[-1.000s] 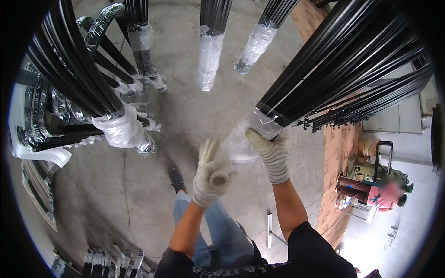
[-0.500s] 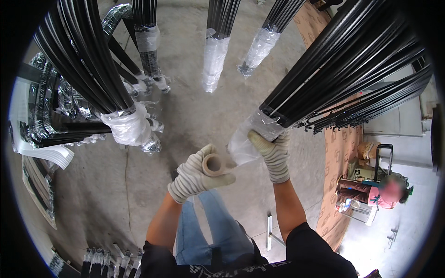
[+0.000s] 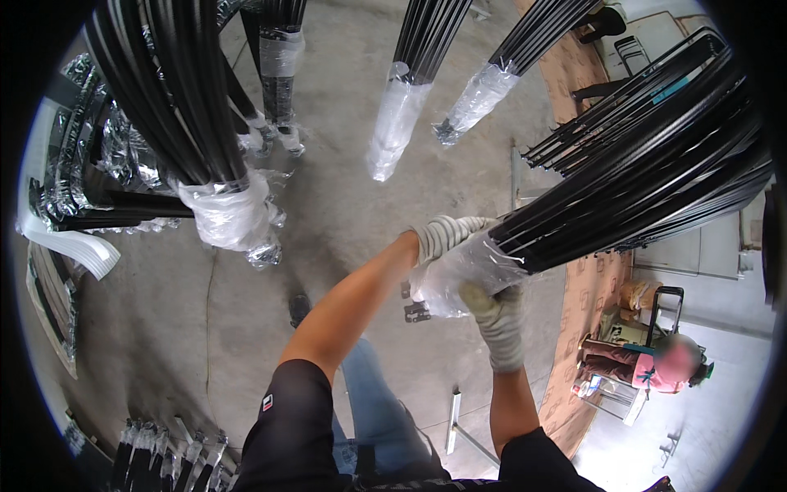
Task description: The person secures groups of black metal tubes on a hanging rack by wrapping them with white foam padding and then sealing the padding with clear plastic wrap.
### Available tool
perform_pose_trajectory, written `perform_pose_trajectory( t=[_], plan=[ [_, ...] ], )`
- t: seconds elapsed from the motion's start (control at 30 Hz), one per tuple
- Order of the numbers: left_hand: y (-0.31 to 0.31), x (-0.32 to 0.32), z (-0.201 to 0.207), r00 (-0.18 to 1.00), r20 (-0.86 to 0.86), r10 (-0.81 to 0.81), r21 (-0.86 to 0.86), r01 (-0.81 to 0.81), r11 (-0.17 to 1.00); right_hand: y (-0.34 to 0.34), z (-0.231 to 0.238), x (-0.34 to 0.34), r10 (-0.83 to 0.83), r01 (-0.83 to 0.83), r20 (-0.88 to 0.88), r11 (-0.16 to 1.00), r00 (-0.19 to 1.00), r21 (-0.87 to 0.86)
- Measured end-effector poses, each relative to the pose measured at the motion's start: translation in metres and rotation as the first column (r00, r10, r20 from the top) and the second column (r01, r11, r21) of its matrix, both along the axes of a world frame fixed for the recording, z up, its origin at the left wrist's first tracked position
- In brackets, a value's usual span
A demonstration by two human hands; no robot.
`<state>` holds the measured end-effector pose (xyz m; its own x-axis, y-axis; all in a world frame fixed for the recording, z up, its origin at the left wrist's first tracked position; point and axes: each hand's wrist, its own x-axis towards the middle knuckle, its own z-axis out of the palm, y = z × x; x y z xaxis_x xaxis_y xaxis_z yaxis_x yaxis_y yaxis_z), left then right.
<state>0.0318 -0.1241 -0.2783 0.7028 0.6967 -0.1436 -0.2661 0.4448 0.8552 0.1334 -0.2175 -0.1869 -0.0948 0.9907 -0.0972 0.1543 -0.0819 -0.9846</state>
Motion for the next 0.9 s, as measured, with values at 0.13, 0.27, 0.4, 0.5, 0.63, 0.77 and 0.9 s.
perform_pose_trajectory(
  t=[0.13,0.27,0.4,0.5,0.63,0.77,0.9],
  plan=[
    [0.000,0.007,0.017,0.987,0.142,-0.078,-0.197,0.106,0.975,-0.028,-0.023,0.041,-0.262,0.092,0.465,0.930,0.845,0.356],
    [0.000,0.026,0.019,0.975,0.197,-0.107,-0.462,0.188,0.867,-0.039,-0.069,0.067,-0.169,0.143,-0.136,0.973,0.976,-0.182],
    [-0.020,0.035,0.030,0.968,0.236,-0.088,-0.196,0.136,0.971,-0.041,-0.168,0.141,-0.327,-0.008,-0.666,0.894,0.671,-0.447],
    [-0.041,0.014,0.025,0.981,0.196,0.007,0.001,-0.007,1.000,-0.029,-0.156,0.126,-0.357,0.128,-0.644,0.918,0.676,-0.375],
    [-0.074,-0.016,0.013,0.984,0.148,0.101,0.071,-0.112,0.991,-0.037,-0.050,0.098,-0.225,0.221,0.002,0.956,0.974,-0.193],
    [-0.108,-0.020,0.008,0.968,0.206,0.146,-0.087,-0.131,0.988,-0.095,-0.025,0.070,-0.241,0.245,0.043,0.956,0.970,-0.163],
    [-0.156,-0.001,-0.036,0.846,0.230,0.481,-0.008,-0.492,0.870,-0.118,-0.031,0.017,-0.204,0.186,0.102,0.969,0.974,0.160]
  ],
)
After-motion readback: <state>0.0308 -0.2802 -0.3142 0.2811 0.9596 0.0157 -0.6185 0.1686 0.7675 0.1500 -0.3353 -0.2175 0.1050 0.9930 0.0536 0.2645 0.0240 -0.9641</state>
